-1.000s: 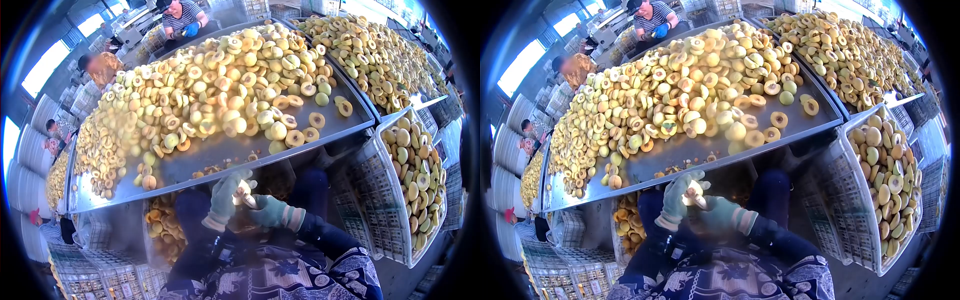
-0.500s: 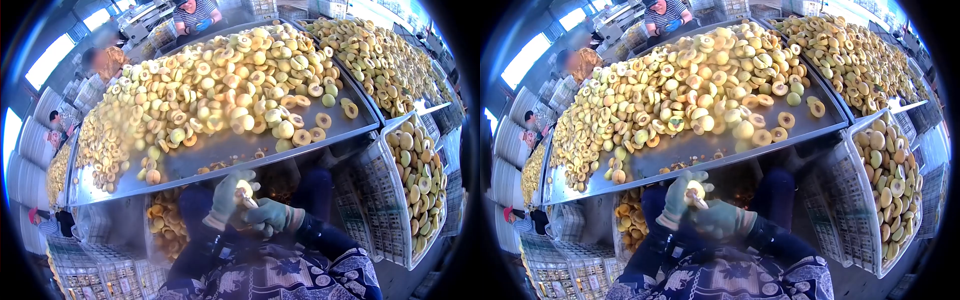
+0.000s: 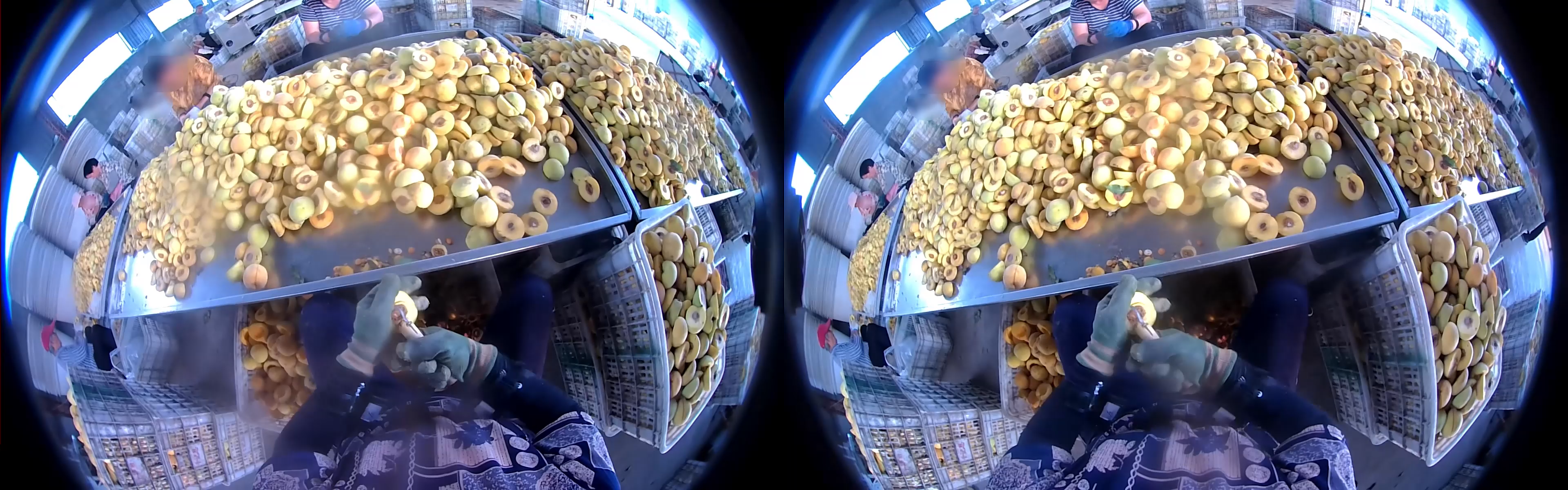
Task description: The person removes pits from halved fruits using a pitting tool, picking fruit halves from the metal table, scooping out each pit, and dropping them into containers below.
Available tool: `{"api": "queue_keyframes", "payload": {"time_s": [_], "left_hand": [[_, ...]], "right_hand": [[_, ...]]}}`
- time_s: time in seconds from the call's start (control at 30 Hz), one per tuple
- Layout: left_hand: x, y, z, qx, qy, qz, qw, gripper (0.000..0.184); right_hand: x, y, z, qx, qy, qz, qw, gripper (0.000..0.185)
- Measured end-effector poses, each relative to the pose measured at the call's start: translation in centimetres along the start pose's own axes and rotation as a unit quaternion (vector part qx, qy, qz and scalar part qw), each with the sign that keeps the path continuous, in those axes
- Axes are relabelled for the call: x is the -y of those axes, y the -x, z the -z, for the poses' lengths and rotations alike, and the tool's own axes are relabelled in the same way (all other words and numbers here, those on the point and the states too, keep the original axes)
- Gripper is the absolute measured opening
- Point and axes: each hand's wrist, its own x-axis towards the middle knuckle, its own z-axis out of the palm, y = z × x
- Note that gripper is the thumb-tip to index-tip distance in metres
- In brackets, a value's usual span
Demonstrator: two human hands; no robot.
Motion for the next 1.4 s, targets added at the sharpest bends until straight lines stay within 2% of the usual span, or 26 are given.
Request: {"api": "queue_keyframes", "payload": {"time_s": [0.07, 0.17, 0.2, 0.3, 0.4, 0.5, 0.53, 0.57, 0.6, 0.63, 0.67, 0.7, 0.77, 0.8, 0.83, 0.87, 0.9, 0.93, 0.97, 1.03, 1.1, 1.17, 1.23, 1.27, 1.33, 1.4], "left_hand": [[-0.9, 0.3, 0.1, 0.019, 0.019, 0.067, 0.997, 0.035], [0.3, 0.2, 0.0, -0.024, -0.005, -0.098, 0.995, 0.035], [0.4, 0.2, -0.1, -0.034, 0.003, -0.126, 0.992, 0.032], [1.5, -0.6, 0.6, -0.055, 0.014, -0.183, 0.982, 0.028], [0.7, 0.0, 0.6, -0.087, 0.010, -0.113, 0.990, 0.029], [0.3, -0.1, -0.1, -0.130, 0.072, -0.154, 0.977, 0.029], [0.7, -0.8, 0.8, -0.126, -0.031, -0.259, 0.957, 0.029], [1.0, -1.5, 1.7, -0.139, -0.125, -0.361, 0.914, 0.029], [0.5, -2.0, 2.1, -0.179, -0.294, -0.484, 0.804, 0.029], [-0.2, -2.3, 2.6, -0.210, -0.446, -0.580, 0.649, 0.029], [-1.1, -1.5, 3.5, -0.156, -0.248, -0.406, 0.866, 0.029], [-2.9, -0.3, 3.6, -0.181, 0.036, -0.221, 0.958, 0.030], [-4.7, 0.6, 7.4, -0.212, -0.082, -0.242, 0.943, 0.030], [-5.5, 0.9, 11.1, -0.236, -0.184, -0.205, 0.932, 0.033], [-6.3, 1.0, 14.2, -0.257, -0.283, -0.165, 0.909, 0.036], [-9.2, 2.2, 13.2, -0.280, -0.471, -0.074, 0.833, 0.041], [-12.6, 3.7, 11.3, -0.290, -0.634, 0.024, 0.716, 0.045], [-14.4, 3.9, 10.7, -0.257, -0.610, 0.038, 0.749, 0.050], [-14.5, 2.5, 11.7, -0.278, -0.633, -0.047, 0.721, 0.051], [-13.0, -2.1, 15.0, -0.308, -0.665, -0.209, 0.648, 0.055], [-13.8, -7.2, 15.7, -0.233, -0.706, -0.238, 0.625, 0.063], [-14.4, -11.9, 14.9, -0.198, -0.730, -0.211, 0.620, 0.070], [-13.7, -16.4, 16.3, -0.214, -0.789, -0.206, 0.538, 0.071], [-14.0, -17.7, 16.4, -0.203, -0.808, -0.162, 0.530, 0.072], [-14.9, -18.6, 15.8, -0.188, -0.830, -0.127, 0.510, 0.068], [-15.0, -18.8, 16.0, -0.146, -0.758, -0.080, 0.631, 0.062]], "right_hand": [[0.9, 0.2, -0.8, -0.041, 0.054, -0.029, 0.997, 0.026], [0.4, -0.7, 0.4, 0.064, -0.079, -0.024, 0.995, 0.027], [-0.3, -1.3, 1.1, 0.144, -0.155, -0.025, 0.977, 0.028], [-1.6, -2.5, 1.9, 0.151, -0.208, -0.002, 0.966, 0.029], [-2.0, -3.2, 1.5, 0.196, -0.238, 0.029, 0.951, 0.029], [-2.1, -4.1, 0.5, 0.239, -0.219, 0.050, 0.944, 0.029], [-1.9, -3.9, 0.2, 0.176, -0.191, 0.075, 0.963, 0.029], [-1.7, -3.8, 0.3, 0.171, -0.205, 0.066, 0.962, 0.028], [-1.2, -3.6, 0.4, 0.166, -0.217, 0.057, 0.960, 0.028], [-0.7, -3.4, 0.5, 0.162, -0.230, 0.047, 0.959, 0.027], [-0.6, -3.3, 1.6, 0.151, -0.201, 0.043, 0.967, 0.028], [-0.2, -3.1, 2.0, 0.090, -0.144, 0.028, 0.985, 0.028], [0.8, -3.3, 2.6, -0.027, -0.023, 0.000, 0.999, 0.028], [0.7, -3.8, 3.8, -0.081, -0.049, -0.011, 0.995, 0.028], [0.7, -4.0, 4.8, -0.191, 0.055, -0.001, 0.980, 0.025], [-0.6, -4.3, 8.1, -0.162, 0.364, 0.165, 0.902, 0.024], [-0.6, -4.6, 9.1, -0.154, 0.450, 0.205, 0.856, 0.024], [-0.3, -4.9, 9.1, -0.153, 0.529, 0.246, 0.797, 0.023], [0.2, -5.1, 8.8, -0.192, 0.424, 0.177, 0.867, 0.022], [1.4, -5.7, 6.7, -0.233, 0.222, 0.104, 0.941, 0.022], [2.6, -6.3, 5.7, -0.241, 0.045, 0.109, 0.963, 0.021], [2.1, -7.2, 7.7, -0.280, 0.106, 0.122, 0.946, 0.022], [2.2, -7.4, 6.8, -0.317, 0.231, 0.131, 0.911, 0.025], [2.6, -7.1, 4.9, -0.336, 0.323, 0.132, 0.875, 0.027], [3.1, -6.1, 5.4, -0.324, 0.319, 0.082, 0.887, 0.028], [3.3, -5.7, 5.0, -0.295, 0.328, 0.075, 0.894, 0.028]]}}
